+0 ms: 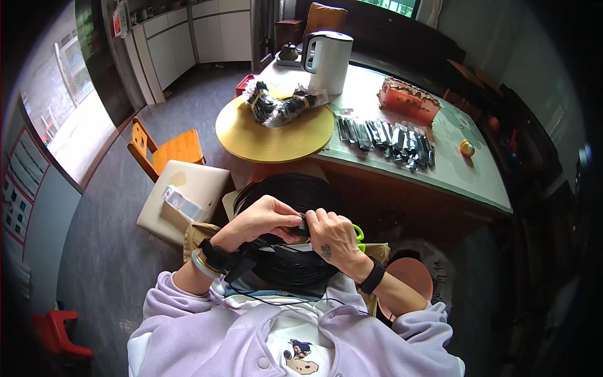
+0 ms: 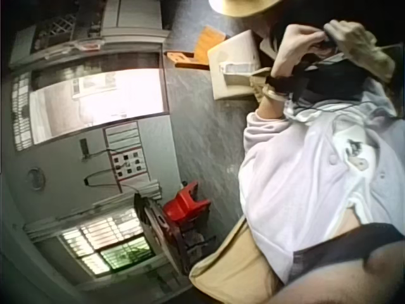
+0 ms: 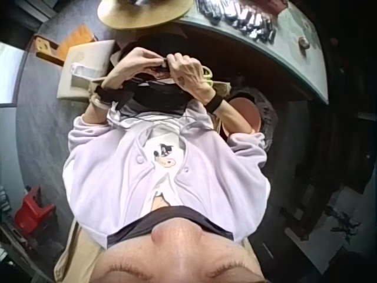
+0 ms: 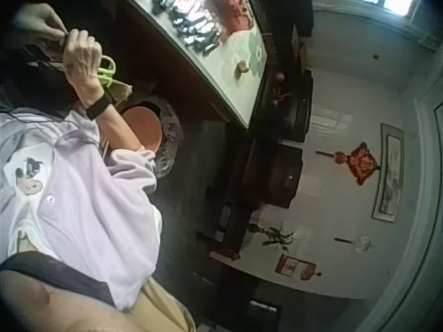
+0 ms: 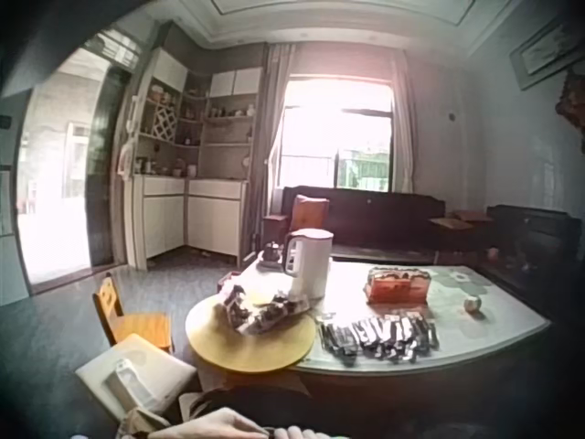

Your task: The recorder uses scissors to cut open small plastic wrappers and sorts the internal components into a container.

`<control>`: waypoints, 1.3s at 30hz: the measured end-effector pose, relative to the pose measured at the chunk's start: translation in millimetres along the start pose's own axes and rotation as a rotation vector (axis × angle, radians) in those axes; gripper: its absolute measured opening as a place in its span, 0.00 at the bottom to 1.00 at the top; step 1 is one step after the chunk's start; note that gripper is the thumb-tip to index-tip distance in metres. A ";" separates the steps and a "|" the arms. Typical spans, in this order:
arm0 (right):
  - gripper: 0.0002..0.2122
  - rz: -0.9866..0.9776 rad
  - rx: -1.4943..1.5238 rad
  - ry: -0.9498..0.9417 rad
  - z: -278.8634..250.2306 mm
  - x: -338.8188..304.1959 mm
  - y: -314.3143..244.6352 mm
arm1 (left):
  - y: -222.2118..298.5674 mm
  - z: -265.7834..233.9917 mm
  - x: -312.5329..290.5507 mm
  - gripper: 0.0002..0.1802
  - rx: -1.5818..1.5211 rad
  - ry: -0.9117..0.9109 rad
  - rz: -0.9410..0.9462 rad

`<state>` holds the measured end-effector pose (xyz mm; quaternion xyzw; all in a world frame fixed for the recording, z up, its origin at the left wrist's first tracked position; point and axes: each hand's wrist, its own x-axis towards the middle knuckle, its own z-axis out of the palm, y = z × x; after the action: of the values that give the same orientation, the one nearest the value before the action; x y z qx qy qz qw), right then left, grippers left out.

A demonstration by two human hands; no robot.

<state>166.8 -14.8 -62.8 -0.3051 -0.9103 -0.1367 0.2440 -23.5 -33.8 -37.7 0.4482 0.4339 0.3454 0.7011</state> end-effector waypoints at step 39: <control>0.16 0.603 2.261 -0.430 -7.2 -7.6 22.9 | 0.4 44.4 -13.5 0.04 0.496 0.491 0.540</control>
<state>189.0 -3.5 -58.4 -0.1352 -0.4284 0.8608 0.2393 12.0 -60.1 -23.5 0.6050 0.5245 0.4980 0.3329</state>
